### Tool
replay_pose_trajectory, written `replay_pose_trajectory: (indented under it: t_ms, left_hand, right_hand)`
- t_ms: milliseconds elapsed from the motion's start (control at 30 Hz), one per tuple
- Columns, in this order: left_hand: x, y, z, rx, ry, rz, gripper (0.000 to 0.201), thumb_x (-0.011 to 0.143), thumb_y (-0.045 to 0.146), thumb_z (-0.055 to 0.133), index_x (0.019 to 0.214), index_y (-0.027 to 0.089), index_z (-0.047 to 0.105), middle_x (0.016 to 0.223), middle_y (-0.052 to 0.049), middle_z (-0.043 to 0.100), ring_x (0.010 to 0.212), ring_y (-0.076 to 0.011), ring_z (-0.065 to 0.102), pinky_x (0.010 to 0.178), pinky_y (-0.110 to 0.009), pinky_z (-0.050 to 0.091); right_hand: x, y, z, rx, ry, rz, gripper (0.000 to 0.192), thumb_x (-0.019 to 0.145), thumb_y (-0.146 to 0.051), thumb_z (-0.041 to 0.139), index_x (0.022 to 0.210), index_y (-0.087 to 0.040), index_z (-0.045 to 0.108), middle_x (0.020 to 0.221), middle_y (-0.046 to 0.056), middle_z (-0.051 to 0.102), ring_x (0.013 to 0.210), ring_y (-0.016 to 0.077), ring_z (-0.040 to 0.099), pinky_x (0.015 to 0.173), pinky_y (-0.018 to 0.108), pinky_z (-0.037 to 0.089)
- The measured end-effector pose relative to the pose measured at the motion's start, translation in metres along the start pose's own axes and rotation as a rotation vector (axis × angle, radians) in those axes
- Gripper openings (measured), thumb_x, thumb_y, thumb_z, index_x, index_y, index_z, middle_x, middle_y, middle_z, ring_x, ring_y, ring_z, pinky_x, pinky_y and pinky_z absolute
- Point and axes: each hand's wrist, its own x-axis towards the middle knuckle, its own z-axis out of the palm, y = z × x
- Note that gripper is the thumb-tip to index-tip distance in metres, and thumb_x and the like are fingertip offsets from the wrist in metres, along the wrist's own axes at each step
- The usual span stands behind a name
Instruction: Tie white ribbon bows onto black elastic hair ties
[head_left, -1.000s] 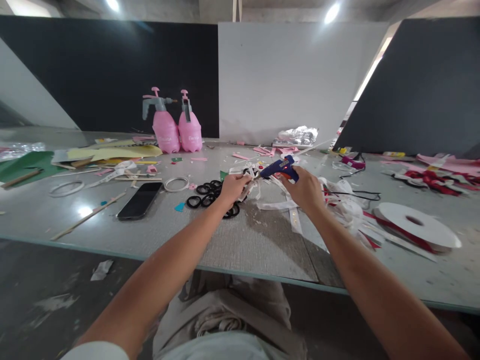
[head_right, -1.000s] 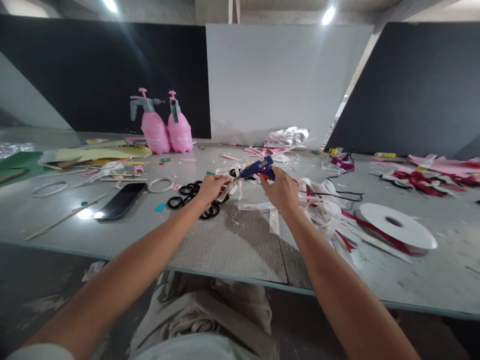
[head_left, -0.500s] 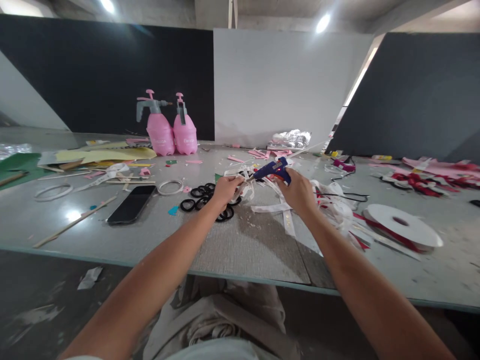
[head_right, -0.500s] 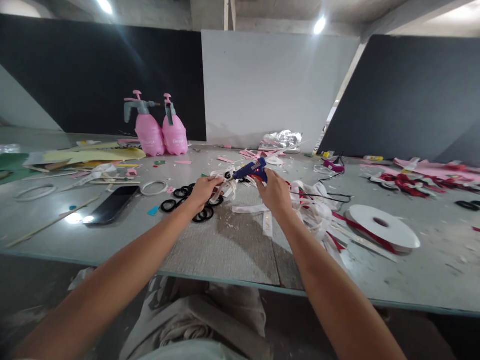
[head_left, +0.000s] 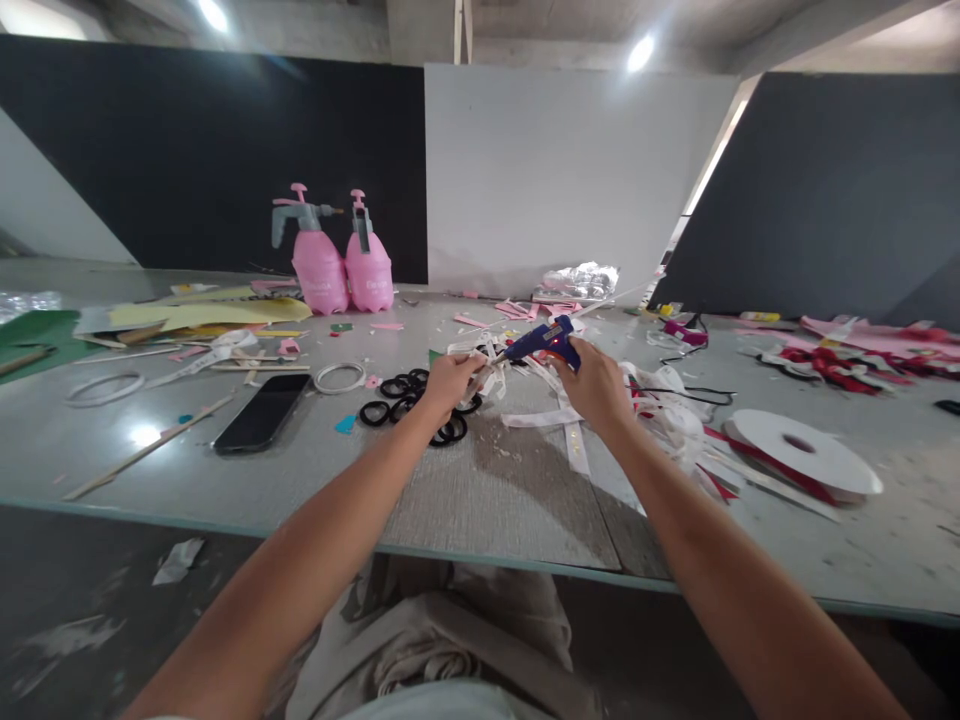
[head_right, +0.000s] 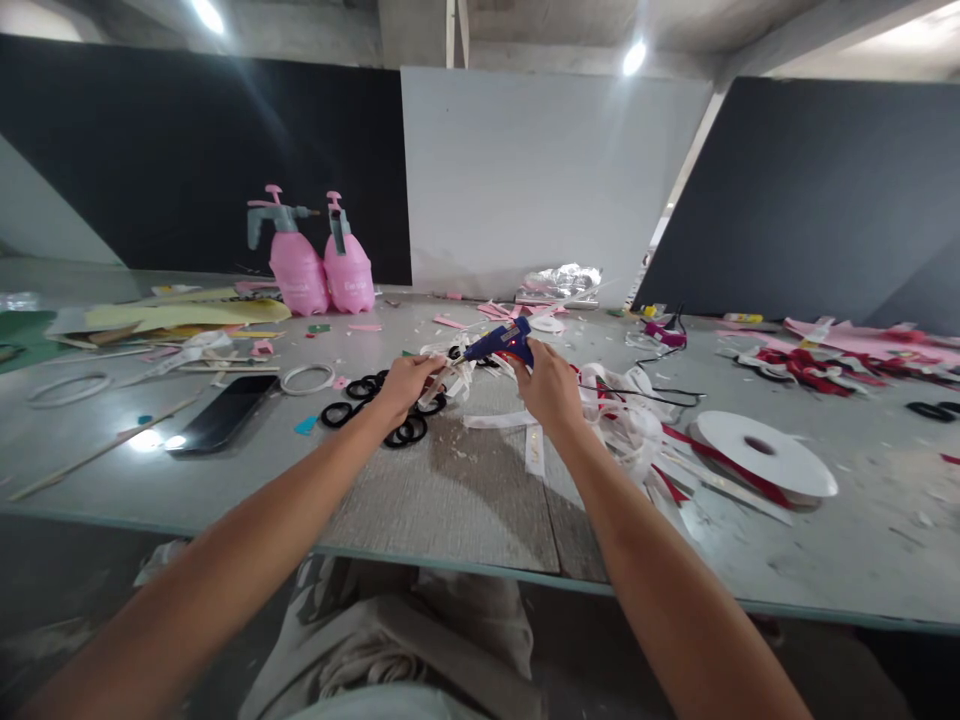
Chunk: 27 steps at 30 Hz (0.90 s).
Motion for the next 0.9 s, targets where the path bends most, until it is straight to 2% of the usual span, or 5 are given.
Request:
replay_pose_trajectory:
  t_ms: [367,567,700,800,900]
  left_hand:
    - [-0.003,0.003,0.000,-0.050,-0.034,-0.038,0.024,0.074,0.037,0.066,0.076,0.013,0.070,0.066,-0.003,0.065,0.048,-0.0109,0.057,0.043,-0.021,0.038]
    - [-0.001,0.002,-0.001,-0.058,-0.037,-0.035,0.027,0.072,0.040,0.067,0.074,0.014,0.068,0.066,-0.003,0.065,0.047,-0.0103,0.057,0.042,-0.020,0.037]
    - [0.000,0.001,-0.003,-0.063,-0.024,-0.023,0.027,0.070,0.041,0.067,0.074,0.014,0.068,0.065,-0.002,0.063,0.047,-0.0103,0.057,0.042,-0.020,0.038]
    - [0.000,0.001,-0.003,-0.060,-0.016,-0.019,0.027,0.070,0.041,0.066,0.073,0.014,0.068,0.062,-0.001,0.061,0.047,-0.0105,0.057,0.042,-0.020,0.038]
    - [0.001,0.000,-0.003,-0.050,-0.018,-0.025,0.027,0.070,0.041,0.066,0.073,0.014,0.068,0.061,-0.001,0.061,0.048,-0.0104,0.057,0.042,-0.020,0.038]
  right_hand:
    - [-0.002,-0.006,-0.007,-0.023,0.104,-0.052,0.045,0.088,-0.038,0.054,0.125,-0.012,0.058,0.111,0.018,0.067,0.098,0.0317,0.063,0.083,0.040,0.048]
    - [0.003,0.006,-0.008,0.099,0.154,0.067,0.048,0.083,-0.045,0.059,0.120,-0.013,0.061,0.108,0.016,0.068,0.093,0.0294,0.063,0.081,0.039,0.047]
    - [0.018,0.030,-0.024,0.161,0.219,0.249,0.048,0.077,-0.047,0.064,0.113,-0.015,0.064,0.093,0.011,0.070,0.081,0.0252,0.062,0.075,0.036,0.045]
    - [0.038,0.061,-0.051,0.133,0.303,0.372,0.044,0.076,-0.045,0.065,0.106,-0.013,0.067,0.093,0.013,0.070,0.079,0.0230,0.060,0.071,0.033,0.042]
    - [0.062,0.096,-0.081,-0.005,0.380,0.442,0.044,0.078,-0.043,0.064,0.109,-0.012,0.067,0.097,0.017,0.069,0.081,0.0227,0.058,0.070,0.033,0.037]
